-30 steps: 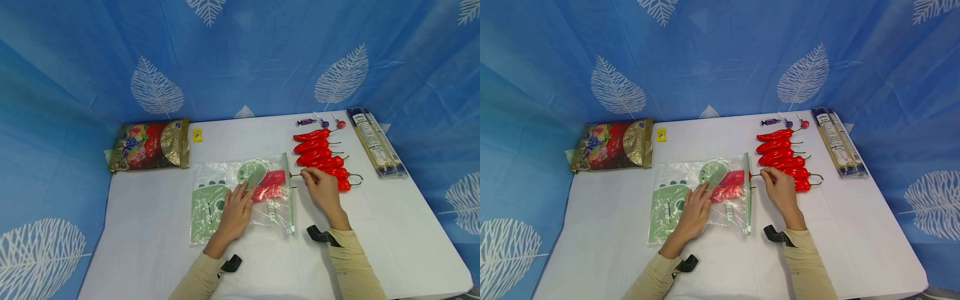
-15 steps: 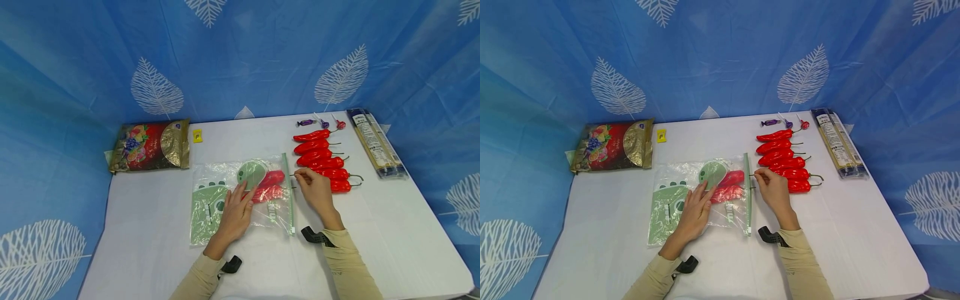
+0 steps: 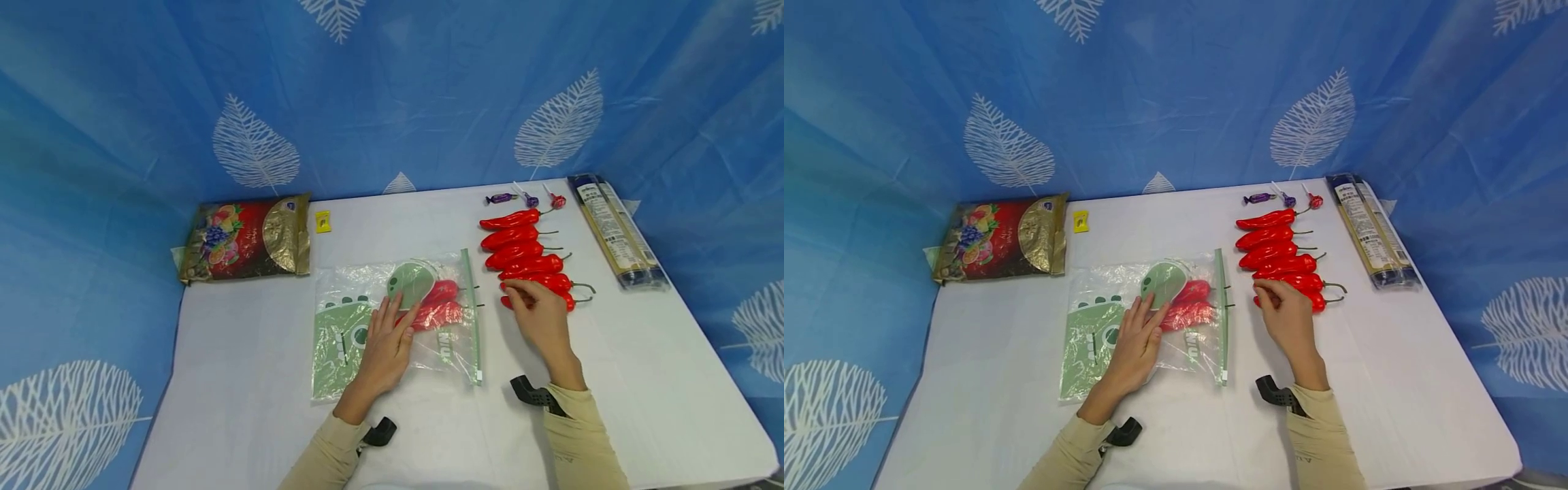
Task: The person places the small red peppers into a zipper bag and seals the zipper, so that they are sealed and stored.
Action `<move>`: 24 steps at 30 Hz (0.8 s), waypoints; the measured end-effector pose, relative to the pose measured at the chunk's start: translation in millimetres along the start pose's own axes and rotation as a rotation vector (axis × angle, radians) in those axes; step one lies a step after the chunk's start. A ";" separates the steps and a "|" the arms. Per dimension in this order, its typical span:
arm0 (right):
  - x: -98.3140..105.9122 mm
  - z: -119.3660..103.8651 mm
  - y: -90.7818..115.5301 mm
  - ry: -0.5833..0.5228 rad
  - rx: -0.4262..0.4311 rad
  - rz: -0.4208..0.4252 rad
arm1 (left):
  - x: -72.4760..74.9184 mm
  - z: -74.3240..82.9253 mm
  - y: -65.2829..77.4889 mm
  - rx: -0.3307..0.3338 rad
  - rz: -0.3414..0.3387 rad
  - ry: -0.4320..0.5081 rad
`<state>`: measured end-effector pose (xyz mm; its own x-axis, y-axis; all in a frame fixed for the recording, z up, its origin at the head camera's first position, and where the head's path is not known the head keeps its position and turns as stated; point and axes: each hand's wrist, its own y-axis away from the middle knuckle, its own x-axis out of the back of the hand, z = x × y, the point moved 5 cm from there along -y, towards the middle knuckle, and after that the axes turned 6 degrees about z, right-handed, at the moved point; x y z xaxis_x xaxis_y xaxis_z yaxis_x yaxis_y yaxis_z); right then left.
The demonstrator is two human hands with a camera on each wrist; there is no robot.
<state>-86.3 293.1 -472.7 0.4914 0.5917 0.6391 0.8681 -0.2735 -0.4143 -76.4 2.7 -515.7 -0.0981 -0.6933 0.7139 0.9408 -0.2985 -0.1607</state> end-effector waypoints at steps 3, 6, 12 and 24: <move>27.7 17.3 1.6 0.024 -0.043 0.115 | 1.2 -0.6 0.4 0.013 -0.001 -0.004; 54.3 37.1 3.7 0.073 -0.109 0.206 | 2.6 -1.6 1.1 0.022 0.002 -0.001; 81.3 69.8 9.3 0.245 -0.181 0.118 | 3.4 -2.5 1.3 0.022 0.010 0.011; 74.5 81.0 23.0 0.312 -0.036 -0.059 | -0.7 -1.5 -0.2 -0.007 0.027 0.025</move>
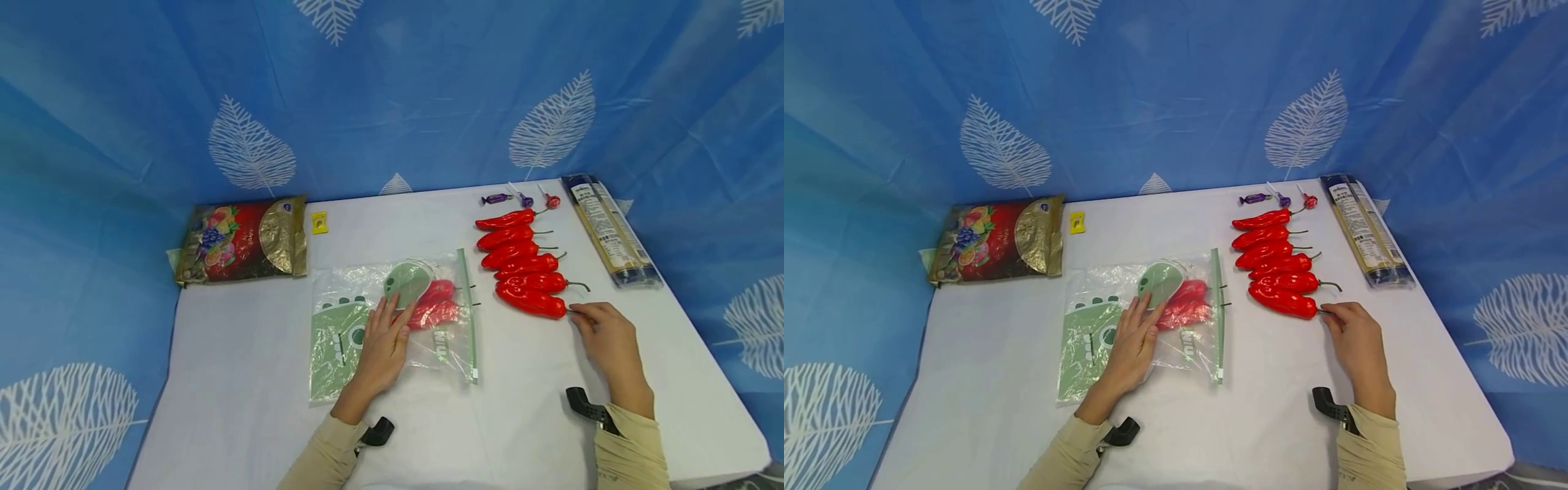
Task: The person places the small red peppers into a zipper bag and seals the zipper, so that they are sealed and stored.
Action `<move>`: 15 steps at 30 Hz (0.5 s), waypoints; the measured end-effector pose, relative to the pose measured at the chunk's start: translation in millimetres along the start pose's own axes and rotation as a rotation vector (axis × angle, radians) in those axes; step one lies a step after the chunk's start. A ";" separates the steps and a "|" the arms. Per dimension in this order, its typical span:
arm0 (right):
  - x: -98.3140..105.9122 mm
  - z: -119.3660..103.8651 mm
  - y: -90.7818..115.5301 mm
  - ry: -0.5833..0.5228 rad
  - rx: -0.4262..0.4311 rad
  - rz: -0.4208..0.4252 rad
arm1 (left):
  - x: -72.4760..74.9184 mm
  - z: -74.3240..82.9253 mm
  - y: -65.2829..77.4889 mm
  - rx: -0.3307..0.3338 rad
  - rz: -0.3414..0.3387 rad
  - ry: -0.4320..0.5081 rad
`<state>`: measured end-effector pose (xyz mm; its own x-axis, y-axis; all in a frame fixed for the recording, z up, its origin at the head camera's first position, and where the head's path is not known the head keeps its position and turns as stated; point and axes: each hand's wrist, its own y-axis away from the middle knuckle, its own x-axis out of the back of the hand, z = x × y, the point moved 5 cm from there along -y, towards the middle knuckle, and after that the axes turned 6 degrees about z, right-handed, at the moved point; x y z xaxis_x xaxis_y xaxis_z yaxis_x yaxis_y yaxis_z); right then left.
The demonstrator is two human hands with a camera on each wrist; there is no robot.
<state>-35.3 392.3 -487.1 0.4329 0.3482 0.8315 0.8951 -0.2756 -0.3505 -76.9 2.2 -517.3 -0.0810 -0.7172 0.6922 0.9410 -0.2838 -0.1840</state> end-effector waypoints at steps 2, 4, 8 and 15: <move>-0.4 -0.1 2.9 0.000 0.014 -0.002 | -0.6 0.1 0.0 0.002 0.001 0.003; 0.5 0.2 7.0 0.007 0.008 -0.015 | -1.2 0.0 -0.2 0.006 -0.002 0.006; 7.3 0.2 17.5 0.007 -0.008 -0.030 | -2.0 0.2 -1.0 0.010 -0.012 0.006; 20.8 -21.6 28.5 -0.037 0.086 0.013 | -0.6 0.4 -0.4 0.013 -0.009 0.014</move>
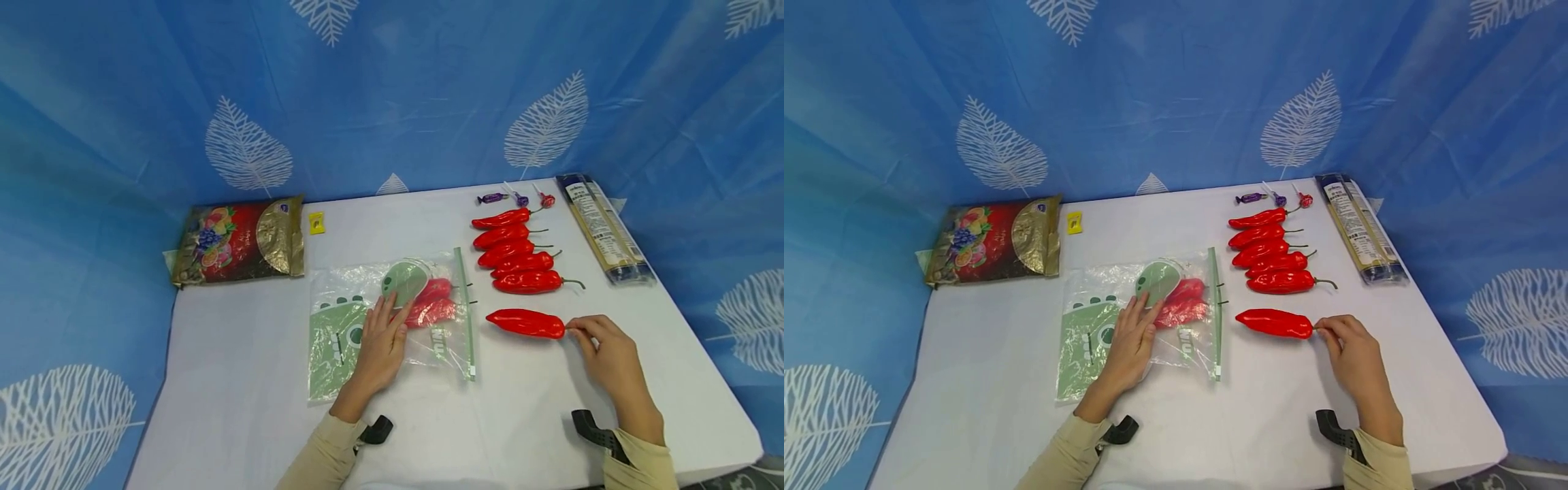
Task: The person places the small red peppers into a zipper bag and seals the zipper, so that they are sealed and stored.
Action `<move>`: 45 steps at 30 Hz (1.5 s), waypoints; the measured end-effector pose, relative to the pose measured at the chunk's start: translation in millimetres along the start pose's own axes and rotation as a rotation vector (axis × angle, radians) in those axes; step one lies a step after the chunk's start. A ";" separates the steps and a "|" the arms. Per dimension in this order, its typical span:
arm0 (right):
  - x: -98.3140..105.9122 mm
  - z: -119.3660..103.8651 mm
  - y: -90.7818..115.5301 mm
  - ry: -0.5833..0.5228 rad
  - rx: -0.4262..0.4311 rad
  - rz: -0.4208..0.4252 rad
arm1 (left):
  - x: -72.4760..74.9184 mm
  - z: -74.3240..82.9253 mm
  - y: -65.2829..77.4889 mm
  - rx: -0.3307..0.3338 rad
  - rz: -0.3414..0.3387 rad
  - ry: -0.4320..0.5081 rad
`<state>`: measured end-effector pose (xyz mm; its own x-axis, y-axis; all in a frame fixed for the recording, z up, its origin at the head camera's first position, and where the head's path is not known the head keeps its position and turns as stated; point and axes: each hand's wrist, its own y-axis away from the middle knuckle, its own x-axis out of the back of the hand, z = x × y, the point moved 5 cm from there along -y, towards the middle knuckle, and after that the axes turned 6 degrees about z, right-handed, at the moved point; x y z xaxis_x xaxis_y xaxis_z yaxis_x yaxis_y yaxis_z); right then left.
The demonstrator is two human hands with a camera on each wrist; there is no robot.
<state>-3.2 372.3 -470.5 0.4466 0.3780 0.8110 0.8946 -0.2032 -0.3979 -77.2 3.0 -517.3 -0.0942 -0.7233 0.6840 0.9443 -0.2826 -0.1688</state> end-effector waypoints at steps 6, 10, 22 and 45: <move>-13.8 -36.0 -3.2 -0.059 0.134 -0.003 | 0.0 0.0 -0.6 -0.007 0.007 0.002; -32.9 -61.2 -6.9 -0.089 0.188 -0.063 | -0.5 0.6 -1.1 0.002 -0.004 0.006; -70.6 -92.6 1.0 -0.241 0.119 -0.186 | -0.6 2.3 -1.4 0.009 -0.013 -0.004; -79.1 -92.6 12.7 -0.372 -0.049 0.007 | 1.8 -1.4 2.3 0.013 0.016 0.015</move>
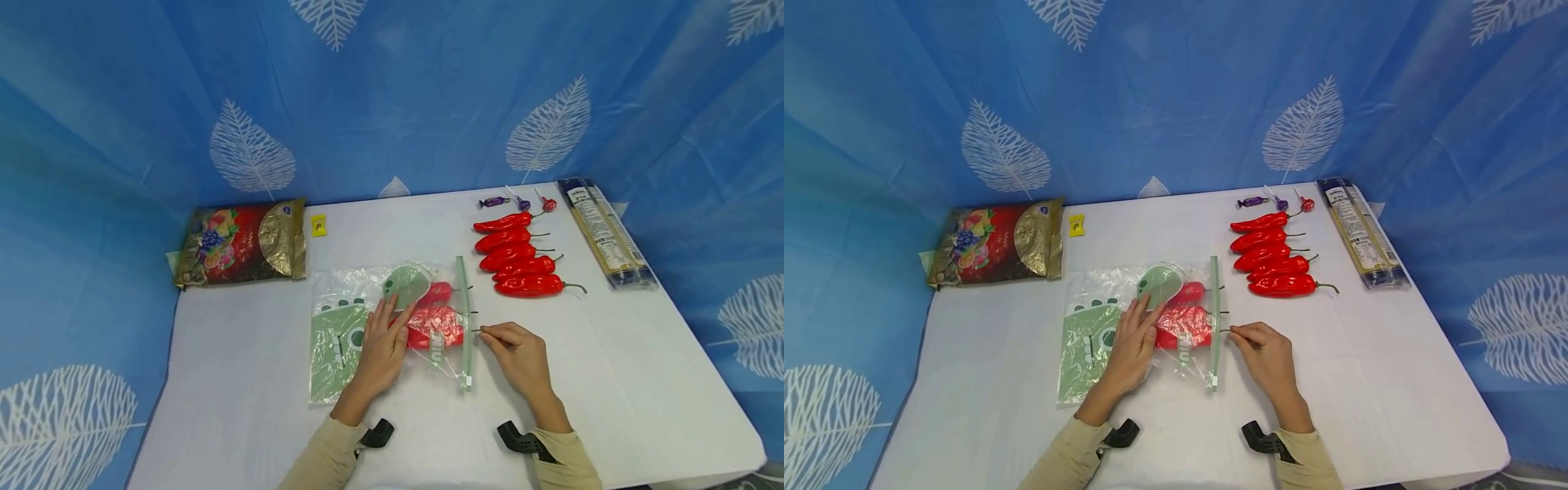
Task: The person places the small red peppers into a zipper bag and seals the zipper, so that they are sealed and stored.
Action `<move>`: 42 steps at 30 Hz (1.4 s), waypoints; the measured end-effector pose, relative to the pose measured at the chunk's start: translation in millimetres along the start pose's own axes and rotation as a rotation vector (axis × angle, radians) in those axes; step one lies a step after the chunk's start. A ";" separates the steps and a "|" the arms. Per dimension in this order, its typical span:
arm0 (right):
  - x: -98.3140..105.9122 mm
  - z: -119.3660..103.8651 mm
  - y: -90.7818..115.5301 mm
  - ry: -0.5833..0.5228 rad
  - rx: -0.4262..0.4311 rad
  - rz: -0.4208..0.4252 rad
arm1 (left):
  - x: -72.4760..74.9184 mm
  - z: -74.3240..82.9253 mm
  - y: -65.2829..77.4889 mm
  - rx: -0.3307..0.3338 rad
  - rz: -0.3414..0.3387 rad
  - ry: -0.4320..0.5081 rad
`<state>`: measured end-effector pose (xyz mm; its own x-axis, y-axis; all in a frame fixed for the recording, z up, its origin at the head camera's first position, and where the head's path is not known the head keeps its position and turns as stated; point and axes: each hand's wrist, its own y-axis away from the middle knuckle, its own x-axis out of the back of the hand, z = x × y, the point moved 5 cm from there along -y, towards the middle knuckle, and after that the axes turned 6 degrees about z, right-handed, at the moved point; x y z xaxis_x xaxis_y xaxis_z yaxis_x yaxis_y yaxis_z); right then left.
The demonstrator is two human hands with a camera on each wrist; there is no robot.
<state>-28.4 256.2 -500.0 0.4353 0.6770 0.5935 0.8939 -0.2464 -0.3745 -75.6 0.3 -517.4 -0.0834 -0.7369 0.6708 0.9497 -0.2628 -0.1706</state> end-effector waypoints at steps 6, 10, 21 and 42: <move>-0.9 8.2 5.5 0.005 -0.060 -0.009 | 0.5 -1.0 4.9 0.005 0.009 0.022; -0.6 11.2 7.9 0.031 -0.059 -0.052 | -0.8 -1.6 4.4 0.012 0.004 0.031; -0.3 8.1 4.8 0.100 0.015 -0.151 | 0.1 2.0 0.0 -0.003 -0.018 0.030; -8.0 2.5 1.2 0.192 0.037 -0.237 | 2.5 0.8 2.9 -0.037 -0.129 -0.113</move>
<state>-31.1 252.2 -506.9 0.2306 0.5684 0.7898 0.9700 -0.0694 -0.2332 -72.8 -1.8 -515.7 -0.1674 -0.6217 0.7651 0.9215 -0.3746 -0.1027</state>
